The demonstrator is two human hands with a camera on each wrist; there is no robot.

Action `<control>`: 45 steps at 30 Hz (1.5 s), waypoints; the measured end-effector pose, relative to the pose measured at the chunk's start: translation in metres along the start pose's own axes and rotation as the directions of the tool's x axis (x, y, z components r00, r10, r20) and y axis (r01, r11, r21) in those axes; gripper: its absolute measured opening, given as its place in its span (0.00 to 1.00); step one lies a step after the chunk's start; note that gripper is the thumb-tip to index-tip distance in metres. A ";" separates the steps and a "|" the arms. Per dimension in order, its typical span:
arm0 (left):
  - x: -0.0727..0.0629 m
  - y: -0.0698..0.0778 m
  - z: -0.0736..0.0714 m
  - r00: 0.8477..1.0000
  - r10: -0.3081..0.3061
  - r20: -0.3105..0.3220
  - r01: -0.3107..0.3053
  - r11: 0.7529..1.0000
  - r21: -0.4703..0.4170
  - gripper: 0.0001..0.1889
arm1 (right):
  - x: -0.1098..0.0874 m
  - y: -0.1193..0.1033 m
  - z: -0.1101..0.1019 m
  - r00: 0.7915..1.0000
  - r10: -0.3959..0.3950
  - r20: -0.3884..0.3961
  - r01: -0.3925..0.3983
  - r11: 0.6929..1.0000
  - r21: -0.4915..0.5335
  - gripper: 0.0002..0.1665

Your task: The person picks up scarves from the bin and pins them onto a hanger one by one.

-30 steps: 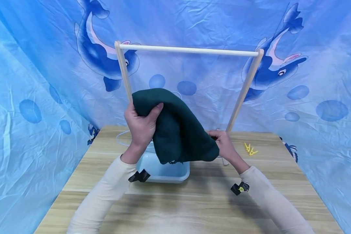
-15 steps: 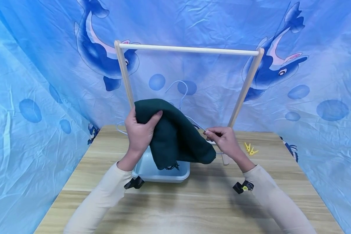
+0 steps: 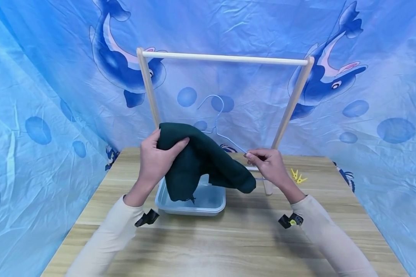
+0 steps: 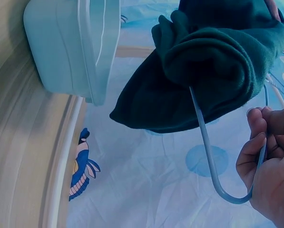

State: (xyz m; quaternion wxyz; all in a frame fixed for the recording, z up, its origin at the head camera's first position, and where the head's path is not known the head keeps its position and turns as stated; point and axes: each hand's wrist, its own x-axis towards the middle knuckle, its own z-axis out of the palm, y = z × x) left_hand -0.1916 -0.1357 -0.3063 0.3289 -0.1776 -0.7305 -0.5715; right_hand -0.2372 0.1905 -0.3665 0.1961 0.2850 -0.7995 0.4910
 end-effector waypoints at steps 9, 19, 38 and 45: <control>-0.004 -0.007 -0.004 0.996 -0.003 0.086 -0.010 0.990 0.141 0.15 | -0.001 -0.003 0.001 1.000 -0.027 0.000 0.027 1.000 0.012 0.07; -0.006 -0.006 -0.006 0.980 0.175 0.091 -0.191 0.957 0.217 0.13 | -0.001 -0.004 0.003 1.000 -0.017 -0.016 0.017 1.000 0.009 0.07; -0.015 0.003 -0.007 0.991 0.004 0.131 -0.040 0.961 0.274 0.11 | 0.000 -0.010 0.006 0.999 0.021 -0.050 -0.022 0.999 -0.029 0.06; -0.008 0.003 -0.009 0.957 -0.129 0.259 0.075 0.976 0.206 0.15 | 0.000 -0.039 0.005 0.998 -0.026 -0.060 0.023 0.999 -0.042 0.05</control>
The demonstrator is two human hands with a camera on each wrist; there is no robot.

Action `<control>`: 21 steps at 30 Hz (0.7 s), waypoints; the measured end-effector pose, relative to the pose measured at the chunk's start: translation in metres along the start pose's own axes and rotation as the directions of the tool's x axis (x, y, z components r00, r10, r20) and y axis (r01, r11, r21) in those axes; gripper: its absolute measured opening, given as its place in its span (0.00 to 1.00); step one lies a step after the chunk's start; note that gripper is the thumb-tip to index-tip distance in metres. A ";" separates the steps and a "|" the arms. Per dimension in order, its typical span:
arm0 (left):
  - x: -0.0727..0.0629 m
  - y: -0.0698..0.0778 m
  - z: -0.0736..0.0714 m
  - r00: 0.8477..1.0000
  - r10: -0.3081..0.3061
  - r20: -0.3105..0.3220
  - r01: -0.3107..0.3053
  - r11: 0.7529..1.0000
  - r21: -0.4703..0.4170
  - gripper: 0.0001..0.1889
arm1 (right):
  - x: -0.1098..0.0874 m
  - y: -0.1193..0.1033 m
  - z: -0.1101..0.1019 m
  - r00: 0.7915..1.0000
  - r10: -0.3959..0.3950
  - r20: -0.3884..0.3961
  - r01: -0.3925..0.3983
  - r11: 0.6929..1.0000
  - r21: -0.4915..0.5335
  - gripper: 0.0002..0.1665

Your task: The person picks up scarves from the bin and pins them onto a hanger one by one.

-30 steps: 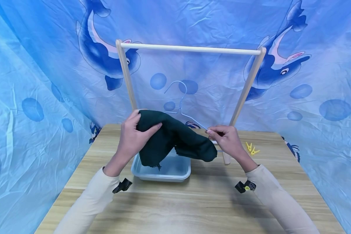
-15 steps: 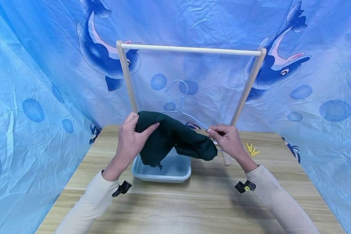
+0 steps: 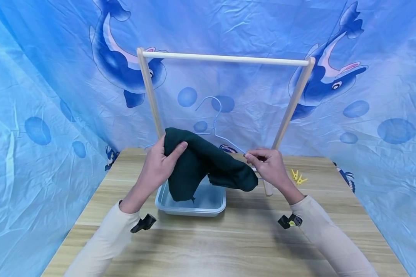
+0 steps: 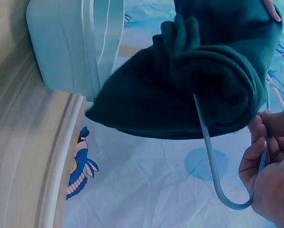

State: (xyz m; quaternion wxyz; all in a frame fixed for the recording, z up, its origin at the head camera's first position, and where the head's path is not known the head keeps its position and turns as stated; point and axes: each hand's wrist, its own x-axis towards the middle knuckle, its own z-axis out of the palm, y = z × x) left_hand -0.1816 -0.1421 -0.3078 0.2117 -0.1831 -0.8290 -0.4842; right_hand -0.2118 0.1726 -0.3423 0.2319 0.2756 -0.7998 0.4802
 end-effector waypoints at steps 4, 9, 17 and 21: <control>0.007 0.002 0.001 0.999 -0.031 0.039 0.035 0.994 -0.106 0.16 | -0.001 0.017 0.006 0.999 -0.050 -0.017 0.049 0.999 -0.012 0.05; 0.016 0.011 0.006 0.999 -0.026 0.033 0.035 0.954 -0.297 0.13 | -0.003 0.042 0.014 0.996 -0.082 -0.026 0.081 0.996 -0.032 0.04; 0.028 0.034 0.017 1.000 0.005 0.013 0.002 0.868 -0.496 0.07 | -0.006 0.042 0.019 0.999 -0.034 -0.010 0.034 0.999 -0.015 0.04; 0.028 0.037 0.020 1.000 0.004 0.029 0.011 0.860 -0.511 0.06 | -0.006 0.039 0.021 1.000 0.000 -0.006 0.000 1.000 0.010 0.05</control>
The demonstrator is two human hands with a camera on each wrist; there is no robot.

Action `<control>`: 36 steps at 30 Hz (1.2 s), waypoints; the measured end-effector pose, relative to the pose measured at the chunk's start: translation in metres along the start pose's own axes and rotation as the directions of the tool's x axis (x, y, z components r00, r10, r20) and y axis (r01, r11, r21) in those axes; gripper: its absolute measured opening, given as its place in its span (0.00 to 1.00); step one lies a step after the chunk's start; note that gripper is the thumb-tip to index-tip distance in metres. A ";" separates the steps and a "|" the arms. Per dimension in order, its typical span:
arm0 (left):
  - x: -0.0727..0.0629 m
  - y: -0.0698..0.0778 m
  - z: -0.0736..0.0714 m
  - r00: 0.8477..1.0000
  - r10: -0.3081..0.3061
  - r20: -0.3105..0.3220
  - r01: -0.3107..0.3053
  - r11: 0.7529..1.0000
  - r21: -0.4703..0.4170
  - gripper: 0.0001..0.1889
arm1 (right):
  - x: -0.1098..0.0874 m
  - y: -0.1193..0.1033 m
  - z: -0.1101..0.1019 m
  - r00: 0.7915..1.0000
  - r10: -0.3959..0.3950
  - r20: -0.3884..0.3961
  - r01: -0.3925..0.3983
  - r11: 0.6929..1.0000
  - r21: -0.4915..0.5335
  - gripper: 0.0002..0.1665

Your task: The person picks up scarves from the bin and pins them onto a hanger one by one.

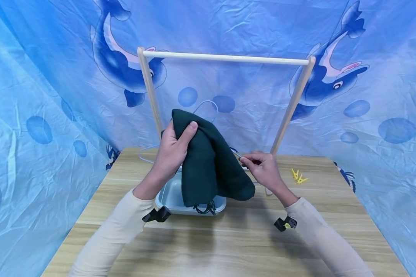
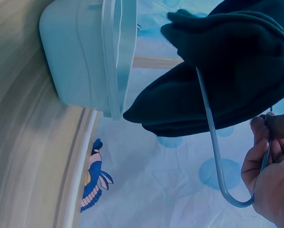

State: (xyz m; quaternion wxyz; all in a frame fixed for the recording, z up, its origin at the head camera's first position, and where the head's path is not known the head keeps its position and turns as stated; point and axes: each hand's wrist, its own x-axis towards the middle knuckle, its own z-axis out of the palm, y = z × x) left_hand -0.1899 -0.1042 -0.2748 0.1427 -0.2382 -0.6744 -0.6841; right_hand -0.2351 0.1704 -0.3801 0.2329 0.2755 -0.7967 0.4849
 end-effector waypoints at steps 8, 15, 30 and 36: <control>-0.008 -0.002 -0.008 0.991 -0.081 0.104 0.080 0.997 0.011 0.06 | 0.002 -0.035 -0.008 1.000 0.020 -0.009 -0.020 0.998 0.056 0.06; -0.015 0.000 -0.031 0.972 -0.112 0.206 0.073 0.979 0.190 0.12 | 0.005 -0.036 -0.013 1.000 -0.011 -0.029 0.013 0.998 0.063 0.05; -0.022 -0.019 -0.039 0.977 -0.094 0.191 0.088 0.995 0.041 0.08 | 0.005 -0.001 -0.004 0.995 -0.084 -0.054 0.083 0.996 -0.013 0.04; -0.022 -0.022 -0.029 0.965 -0.097 0.242 0.109 0.993 -0.035 0.07 | 0.003 0.002 0.004 0.996 -0.091 -0.016 0.091 0.996 -0.022 0.04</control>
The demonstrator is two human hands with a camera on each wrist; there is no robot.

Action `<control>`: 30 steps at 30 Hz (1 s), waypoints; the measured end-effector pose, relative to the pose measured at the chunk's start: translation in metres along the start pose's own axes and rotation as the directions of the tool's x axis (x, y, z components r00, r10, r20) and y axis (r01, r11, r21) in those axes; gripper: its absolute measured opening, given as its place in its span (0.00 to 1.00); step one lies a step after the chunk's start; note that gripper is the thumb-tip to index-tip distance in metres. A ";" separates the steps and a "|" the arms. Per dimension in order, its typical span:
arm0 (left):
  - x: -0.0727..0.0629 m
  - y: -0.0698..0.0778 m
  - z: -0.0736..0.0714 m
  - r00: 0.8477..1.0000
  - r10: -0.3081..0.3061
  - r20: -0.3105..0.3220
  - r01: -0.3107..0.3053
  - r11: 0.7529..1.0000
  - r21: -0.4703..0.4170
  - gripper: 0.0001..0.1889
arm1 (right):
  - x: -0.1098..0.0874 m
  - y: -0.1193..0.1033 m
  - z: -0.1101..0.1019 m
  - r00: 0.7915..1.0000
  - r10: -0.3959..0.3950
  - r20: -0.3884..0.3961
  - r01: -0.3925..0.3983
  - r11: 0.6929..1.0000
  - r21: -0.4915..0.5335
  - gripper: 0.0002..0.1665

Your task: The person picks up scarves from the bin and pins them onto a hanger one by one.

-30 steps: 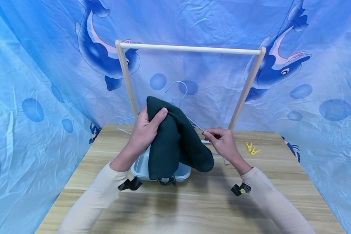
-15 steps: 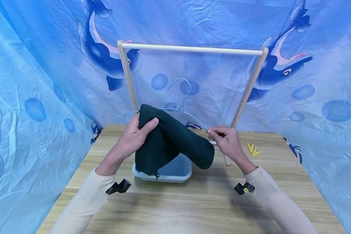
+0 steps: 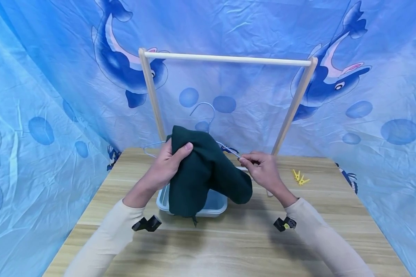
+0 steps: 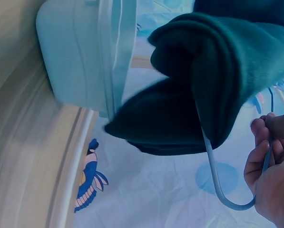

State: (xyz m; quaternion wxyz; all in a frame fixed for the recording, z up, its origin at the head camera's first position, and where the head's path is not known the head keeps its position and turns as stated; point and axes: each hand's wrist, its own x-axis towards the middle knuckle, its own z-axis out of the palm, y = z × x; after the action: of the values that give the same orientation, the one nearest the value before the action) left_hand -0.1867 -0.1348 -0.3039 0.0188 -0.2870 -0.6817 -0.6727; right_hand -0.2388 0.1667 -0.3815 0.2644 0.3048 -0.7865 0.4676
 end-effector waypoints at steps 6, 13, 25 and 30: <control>-0.001 -0.004 0.004 0.999 0.010 0.037 -0.006 0.992 -0.122 0.06 | 0.000 -0.007 0.000 0.999 0.041 0.002 -0.042 0.999 0.034 0.05; -0.009 -0.013 -0.015 0.996 -0.084 -0.022 0.084 0.996 0.016 0.10 | 0.006 -0.041 -0.014 1.000 0.010 -0.023 -0.008 0.998 0.068 0.06; -0.014 -0.014 -0.033 0.989 -0.104 0.109 0.069 0.955 0.287 0.16 | 0.000 -0.009 -0.012 1.000 -0.021 0.017 0.020 0.995 0.094 0.09; -0.017 -0.020 -0.036 0.990 -0.090 0.106 0.069 0.980 0.187 0.16 | 0.001 -0.011 -0.014 0.997 -0.079 0.023 0.074 0.986 0.149 0.09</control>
State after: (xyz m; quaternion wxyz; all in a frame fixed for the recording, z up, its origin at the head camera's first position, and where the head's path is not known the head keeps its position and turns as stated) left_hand -0.1940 -0.1727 -0.3256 -0.0211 -0.2945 -0.7515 -0.5900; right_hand -0.2301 0.1745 -0.3686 0.2475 0.3603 -0.7411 0.5097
